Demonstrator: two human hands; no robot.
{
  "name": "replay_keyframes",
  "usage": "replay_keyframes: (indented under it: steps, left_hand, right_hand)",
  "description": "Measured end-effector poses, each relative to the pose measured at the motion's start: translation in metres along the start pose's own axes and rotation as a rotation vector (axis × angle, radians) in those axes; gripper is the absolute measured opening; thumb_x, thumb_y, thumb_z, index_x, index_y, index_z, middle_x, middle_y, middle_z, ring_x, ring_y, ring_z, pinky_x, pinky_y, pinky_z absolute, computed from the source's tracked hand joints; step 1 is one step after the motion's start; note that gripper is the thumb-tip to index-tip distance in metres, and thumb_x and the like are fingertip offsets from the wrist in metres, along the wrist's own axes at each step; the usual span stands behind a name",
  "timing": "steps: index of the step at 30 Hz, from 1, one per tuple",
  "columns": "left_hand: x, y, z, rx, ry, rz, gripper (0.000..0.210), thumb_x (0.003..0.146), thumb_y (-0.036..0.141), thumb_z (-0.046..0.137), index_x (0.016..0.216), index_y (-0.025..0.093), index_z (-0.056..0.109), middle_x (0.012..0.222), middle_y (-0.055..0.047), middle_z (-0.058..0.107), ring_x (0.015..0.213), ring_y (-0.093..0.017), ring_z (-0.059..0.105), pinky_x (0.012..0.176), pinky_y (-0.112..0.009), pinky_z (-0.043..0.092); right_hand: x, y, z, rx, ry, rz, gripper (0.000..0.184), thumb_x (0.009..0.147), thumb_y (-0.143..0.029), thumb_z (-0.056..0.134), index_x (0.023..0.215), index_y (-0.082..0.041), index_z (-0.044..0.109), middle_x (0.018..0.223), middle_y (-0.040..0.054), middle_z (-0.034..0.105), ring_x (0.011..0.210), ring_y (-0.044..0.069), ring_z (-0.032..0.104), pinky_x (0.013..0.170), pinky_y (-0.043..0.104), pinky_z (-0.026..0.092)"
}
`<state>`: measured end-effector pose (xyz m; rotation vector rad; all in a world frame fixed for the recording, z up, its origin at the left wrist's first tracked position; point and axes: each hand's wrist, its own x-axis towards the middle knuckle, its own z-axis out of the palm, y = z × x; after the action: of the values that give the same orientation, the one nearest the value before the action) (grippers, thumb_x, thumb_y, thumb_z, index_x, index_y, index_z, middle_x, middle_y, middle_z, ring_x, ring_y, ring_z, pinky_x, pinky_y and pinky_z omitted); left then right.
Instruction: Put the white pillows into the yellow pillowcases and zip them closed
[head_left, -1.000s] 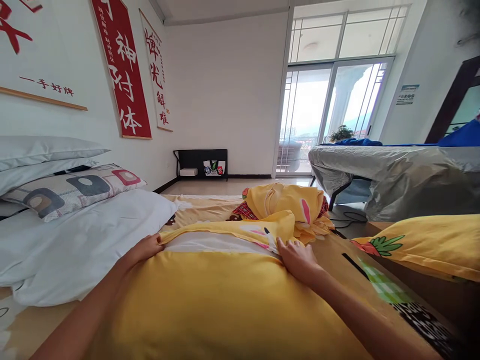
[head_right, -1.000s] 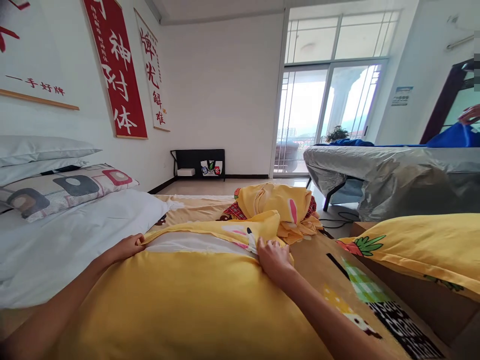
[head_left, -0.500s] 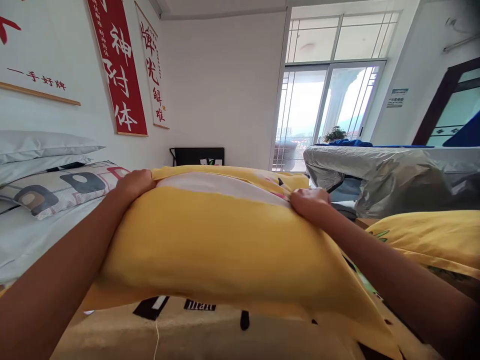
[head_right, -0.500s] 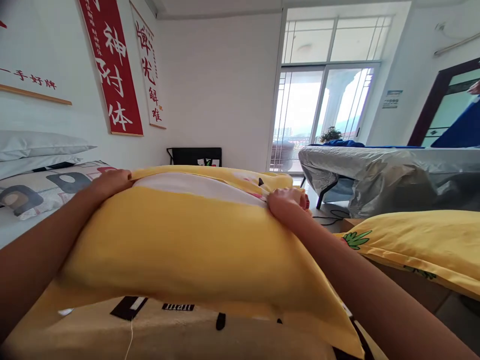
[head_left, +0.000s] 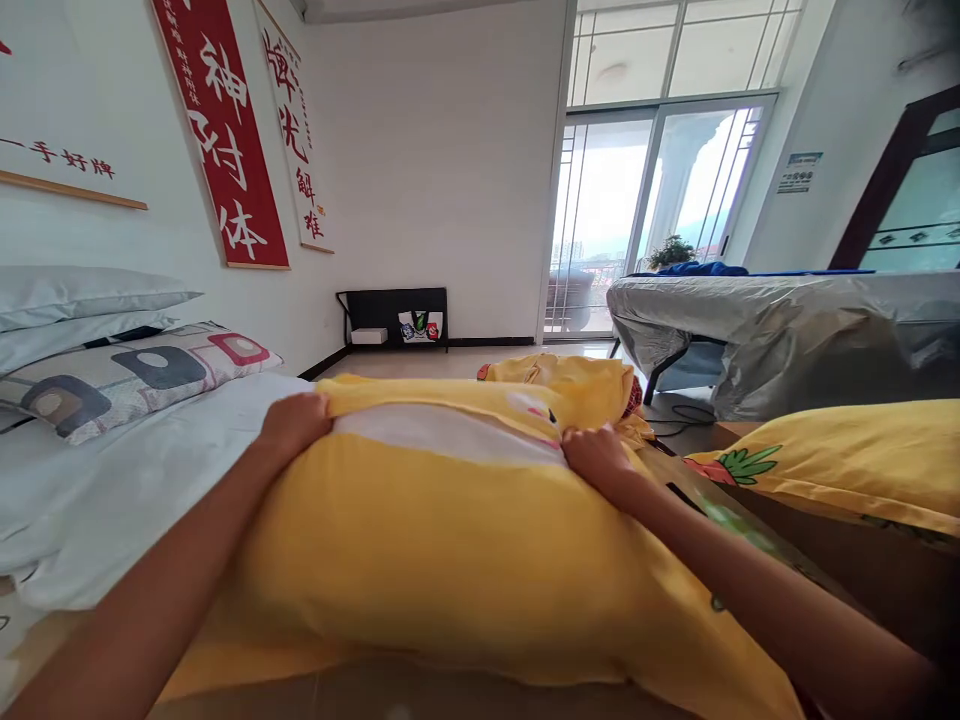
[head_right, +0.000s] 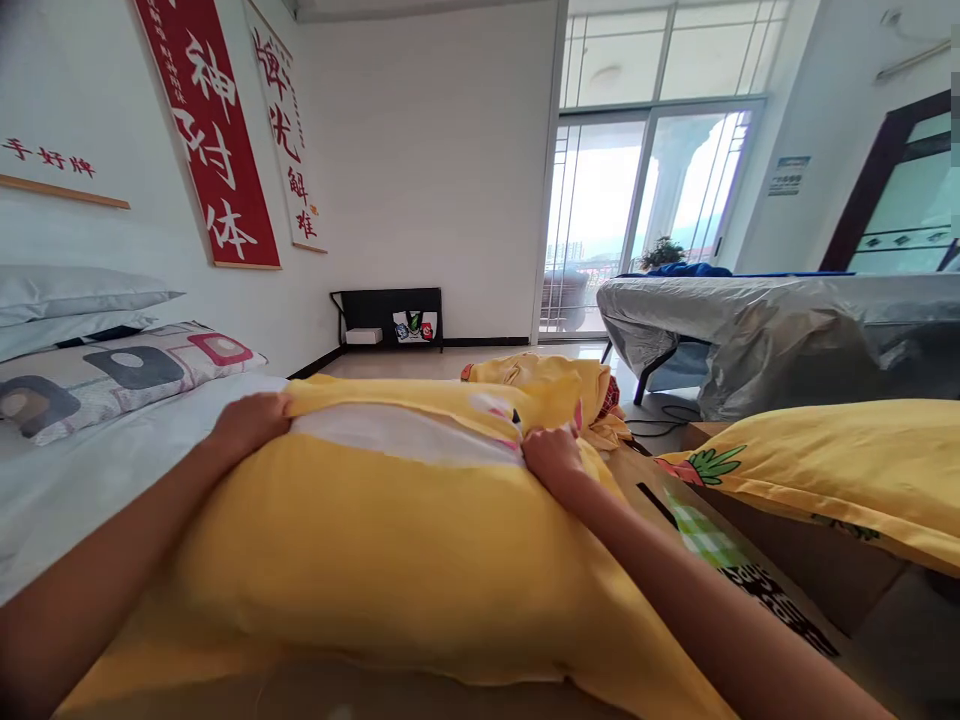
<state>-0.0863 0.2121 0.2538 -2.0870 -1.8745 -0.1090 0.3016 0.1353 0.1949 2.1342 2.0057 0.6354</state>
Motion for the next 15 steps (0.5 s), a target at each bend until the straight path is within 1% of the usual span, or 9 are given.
replay_keyframes:
  steps: [2, 3, 4, 5, 7, 10, 11, 13, 15]
  left_hand:
    - [-0.020, 0.021, 0.051, 0.009, -0.071, 0.031, 0.018, 0.076, 0.015, 0.047, 0.079, 0.016, 0.064, 0.088, -0.011, 0.071, 0.084, -0.023, 0.066, 0.067, -0.029, 0.044]
    - [-0.027, 0.027, 0.069, 0.015, -0.086, 0.035, 0.016, 0.075, 0.013, 0.048, 0.078, 0.015, 0.064, 0.085, -0.012, 0.071, 0.081, -0.023, 0.066, 0.066, -0.029, 0.045]
    - [-0.031, 0.028, 0.079, 0.022, -0.090, 0.037, 0.016, 0.075, 0.011, 0.049, 0.076, 0.015, 0.064, 0.083, -0.012, 0.071, 0.080, -0.023, 0.066, 0.066, -0.030, 0.045]
    - [-0.030, 0.025, 0.081, 0.032, -0.079, 0.035, 0.016, 0.074, 0.010, 0.049, 0.075, 0.015, 0.064, 0.082, -0.012, 0.071, 0.079, -0.024, 0.066, 0.065, -0.031, 0.046]
    - [-0.017, 0.006, 0.058, 0.056, -0.013, 0.027, 0.017, 0.075, 0.008, 0.048, 0.075, 0.015, 0.063, 0.083, -0.013, 0.071, 0.080, -0.027, 0.066, 0.067, -0.036, 0.047]
    - [0.013, -0.030, -0.012, 0.082, 0.234, 0.025, 0.028, 0.083, 0.009, 0.037, 0.093, 0.015, 0.063, 0.106, -0.016, 0.066, 0.104, -0.033, 0.059, 0.083, -0.049, 0.043]
    - [0.020, -0.040, -0.035, 0.081, 0.358, 0.002, 0.032, 0.086, 0.011, 0.034, 0.105, 0.015, 0.060, 0.117, -0.017, 0.060, 0.114, -0.035, 0.053, 0.088, -0.053, 0.040]
    - [0.027, -0.054, -0.066, -0.022, 0.751, -0.033, 0.033, 0.088, 0.023, 0.039, 0.117, 0.016, 0.053, 0.124, -0.017, 0.054, 0.120, -0.035, 0.046, 0.089, -0.054, 0.039]
    - [0.022, -0.062, -0.069, -0.145, 1.058, -0.029, 0.038, 0.086, 0.027, 0.045, 0.121, 0.013, 0.049, 0.121, -0.018, 0.053, 0.117, -0.033, 0.047, 0.083, -0.052, 0.041]
  right_hand:
    - [-0.017, -0.029, 0.028, 0.014, -0.052, 0.014, 0.027, 0.079, -0.001, 0.046, 0.096, -0.002, 0.067, 0.074, 0.0208, 0.070, 0.069, 0.027, 0.070, 0.063, 0.035, 0.046]
    - [-0.022, -0.037, 0.035, 0.019, -0.059, 0.021, 0.027, 0.079, 0.000, 0.047, 0.097, -0.002, 0.067, 0.073, 0.0199, 0.070, 0.068, 0.025, 0.069, 0.061, 0.033, 0.045]
    - [-0.024, -0.038, 0.036, 0.020, -0.053, 0.028, 0.027, 0.080, -0.001, 0.047, 0.097, -0.003, 0.067, 0.073, 0.0195, 0.070, 0.068, 0.025, 0.069, 0.061, 0.032, 0.045]
    - [-0.021, -0.033, 0.029, 0.017, -0.034, 0.037, 0.026, 0.081, -0.002, 0.046, 0.096, -0.004, 0.068, 0.075, 0.0194, 0.070, 0.070, 0.025, 0.069, 0.062, 0.033, 0.044]
    - [-0.007, -0.011, -0.001, -0.001, 0.038, 0.070, 0.026, 0.085, -0.006, 0.043, 0.093, -0.006, 0.068, 0.078, 0.0198, 0.070, 0.076, 0.027, 0.069, 0.068, 0.037, 0.044]
    - [0.021, 0.032, -0.067, -0.054, 0.213, 0.154, 0.033, 0.089, -0.005, 0.034, 0.102, -0.005, 0.064, 0.090, 0.0221, 0.069, 0.087, 0.029, 0.066, 0.078, 0.042, 0.038]
    - [0.028, 0.043, -0.086, -0.083, 0.299, 0.187, 0.035, 0.089, -0.004, 0.031, 0.104, -0.004, 0.062, 0.097, 0.0232, 0.067, 0.093, 0.031, 0.063, 0.081, 0.044, 0.035]
    - [0.034, 0.057, -0.112, -0.128, 0.465, 0.263, 0.036, 0.091, -0.005, 0.027, 0.109, -0.002, 0.059, 0.106, 0.0242, 0.063, 0.101, 0.033, 0.058, 0.082, 0.044, 0.032]
    - [0.031, 0.061, -0.115, -0.164, 0.607, 0.306, 0.036, 0.093, -0.008, 0.026, 0.111, -0.003, 0.056, 0.103, 0.0216, 0.063, 0.099, 0.033, 0.056, 0.078, 0.041, 0.031]
